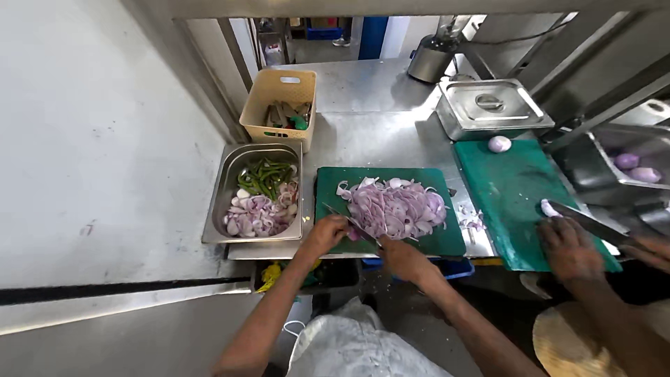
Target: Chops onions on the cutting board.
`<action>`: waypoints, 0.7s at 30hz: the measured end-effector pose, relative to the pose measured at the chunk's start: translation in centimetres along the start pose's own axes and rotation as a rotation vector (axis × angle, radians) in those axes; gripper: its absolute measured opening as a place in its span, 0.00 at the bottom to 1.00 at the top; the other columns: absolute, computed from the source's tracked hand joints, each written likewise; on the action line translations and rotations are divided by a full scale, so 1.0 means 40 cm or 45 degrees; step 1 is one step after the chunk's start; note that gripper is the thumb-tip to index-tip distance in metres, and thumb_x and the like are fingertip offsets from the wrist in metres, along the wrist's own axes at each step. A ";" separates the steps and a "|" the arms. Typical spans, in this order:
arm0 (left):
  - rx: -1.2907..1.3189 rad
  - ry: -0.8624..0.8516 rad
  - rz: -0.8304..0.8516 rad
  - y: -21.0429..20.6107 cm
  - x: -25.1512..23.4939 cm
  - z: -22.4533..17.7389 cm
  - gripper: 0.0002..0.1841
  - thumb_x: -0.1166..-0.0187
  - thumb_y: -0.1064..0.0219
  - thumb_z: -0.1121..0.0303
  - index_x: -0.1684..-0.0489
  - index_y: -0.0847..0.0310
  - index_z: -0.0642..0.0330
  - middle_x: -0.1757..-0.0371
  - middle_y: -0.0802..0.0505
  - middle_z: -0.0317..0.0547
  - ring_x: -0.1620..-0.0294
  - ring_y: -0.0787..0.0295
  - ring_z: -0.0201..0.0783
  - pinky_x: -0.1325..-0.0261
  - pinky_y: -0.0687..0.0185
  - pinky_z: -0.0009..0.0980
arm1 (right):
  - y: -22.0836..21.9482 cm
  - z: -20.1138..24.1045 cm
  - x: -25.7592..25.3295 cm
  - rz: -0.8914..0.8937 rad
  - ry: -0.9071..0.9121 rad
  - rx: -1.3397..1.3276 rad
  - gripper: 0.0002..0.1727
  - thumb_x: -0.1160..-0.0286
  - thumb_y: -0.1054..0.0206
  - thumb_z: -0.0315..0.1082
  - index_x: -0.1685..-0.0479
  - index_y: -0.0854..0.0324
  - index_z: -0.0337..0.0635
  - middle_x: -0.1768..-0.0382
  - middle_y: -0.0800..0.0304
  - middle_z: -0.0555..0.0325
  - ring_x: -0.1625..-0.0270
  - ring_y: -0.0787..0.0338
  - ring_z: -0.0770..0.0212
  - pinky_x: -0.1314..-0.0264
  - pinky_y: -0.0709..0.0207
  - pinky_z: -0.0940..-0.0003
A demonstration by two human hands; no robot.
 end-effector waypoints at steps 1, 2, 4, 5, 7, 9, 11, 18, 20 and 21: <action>-0.003 -0.005 -0.005 0.003 -0.002 0.003 0.05 0.23 0.27 0.72 0.60 0.06 0.61 0.45 0.05 0.48 0.37 0.10 0.44 0.26 0.17 0.43 | 0.021 0.006 0.016 -0.007 -0.004 0.011 0.22 0.08 0.46 0.48 0.28 0.25 0.43 0.47 0.10 0.39 0.42 0.10 0.37 0.39 0.19 0.35; 0.001 -0.013 -0.024 0.006 -0.003 0.003 0.04 0.23 0.27 0.72 0.60 0.06 0.62 0.46 0.05 0.48 0.38 0.09 0.44 0.27 0.17 0.43 | 0.021 0.006 0.017 -0.008 -0.013 0.013 0.22 0.08 0.46 0.48 0.29 0.25 0.43 0.47 0.10 0.39 0.42 0.09 0.38 0.40 0.19 0.35; 0.022 -0.021 -0.054 0.002 0.012 -0.002 0.04 0.23 0.27 0.72 0.61 0.06 0.61 0.45 0.05 0.47 0.37 0.09 0.43 0.27 0.16 0.42 | -0.050 -0.006 -0.024 0.026 -0.018 -0.054 0.23 0.08 0.47 0.46 0.25 0.28 0.41 0.43 0.12 0.37 0.40 0.10 0.37 0.37 0.19 0.36; 0.028 -0.040 -0.071 0.003 0.012 -0.005 0.04 0.24 0.27 0.73 0.61 0.06 0.61 0.46 0.05 0.47 0.38 0.09 0.42 0.27 0.16 0.42 | -0.070 -0.012 -0.045 0.025 -0.013 -0.072 0.23 0.08 0.47 0.45 0.25 0.30 0.39 0.42 0.13 0.36 0.39 0.10 0.37 0.37 0.19 0.36; 0.032 -0.060 -0.090 0.006 0.005 -0.005 0.04 0.24 0.27 0.73 0.61 0.06 0.62 0.46 0.05 0.48 0.37 0.09 0.43 0.26 0.17 0.43 | -0.035 -0.008 -0.039 0.021 0.008 -0.041 0.24 0.08 0.46 0.46 0.25 0.29 0.40 0.44 0.12 0.36 0.40 0.10 0.36 0.38 0.19 0.35; 0.016 -0.065 -0.082 0.005 0.010 -0.003 0.04 0.24 0.27 0.73 0.63 0.06 0.62 0.48 0.04 0.48 0.39 0.09 0.43 0.28 0.16 0.43 | 0.014 0.007 0.007 0.004 0.018 0.001 0.22 0.09 0.45 0.48 0.31 0.25 0.42 0.49 0.11 0.40 0.44 0.09 0.39 0.42 0.18 0.36; 0.014 -0.055 -0.095 0.007 0.007 0.001 0.04 0.24 0.27 0.74 0.63 0.06 0.61 0.49 0.04 0.48 0.40 0.08 0.43 0.29 0.15 0.42 | 0.008 0.011 0.010 0.006 -0.001 -0.001 0.22 0.08 0.46 0.48 0.31 0.25 0.42 0.48 0.11 0.39 0.43 0.09 0.39 0.41 0.18 0.37; -0.039 -0.014 -0.105 -0.007 0.001 0.007 0.06 0.25 0.24 0.69 0.58 0.06 0.59 0.42 0.06 0.47 0.34 0.12 0.43 0.25 0.18 0.43 | -0.050 -0.043 -0.072 -0.033 0.025 -0.139 0.26 0.09 0.44 0.49 0.24 0.30 0.41 0.44 0.12 0.37 0.40 0.10 0.37 0.37 0.19 0.35; -0.070 0.029 -0.102 -0.019 -0.004 -0.002 0.11 0.23 0.26 0.65 0.50 0.07 0.58 0.38 0.07 0.47 0.31 0.13 0.43 0.22 0.21 0.43 | -0.029 -0.089 -0.066 -0.131 0.036 -0.175 0.28 0.10 0.42 0.49 0.20 0.29 0.40 0.40 0.12 0.35 0.36 0.11 0.36 0.31 0.21 0.34; -0.091 0.072 -0.103 -0.029 0.001 -0.004 0.12 0.20 0.29 0.62 0.46 0.08 0.57 0.38 0.06 0.47 0.31 0.13 0.43 0.22 0.21 0.43 | -0.029 -0.106 -0.066 -0.179 0.040 -0.173 0.29 0.10 0.41 0.48 0.20 0.29 0.38 0.39 0.12 0.33 0.35 0.11 0.35 0.30 0.21 0.34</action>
Point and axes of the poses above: each hand's wrist, its own x-axis away from the middle knuckle, its own y-axis out of the back of the hand, z = x × y, the point moved 8 cm from there along -x, towards the middle knuckle
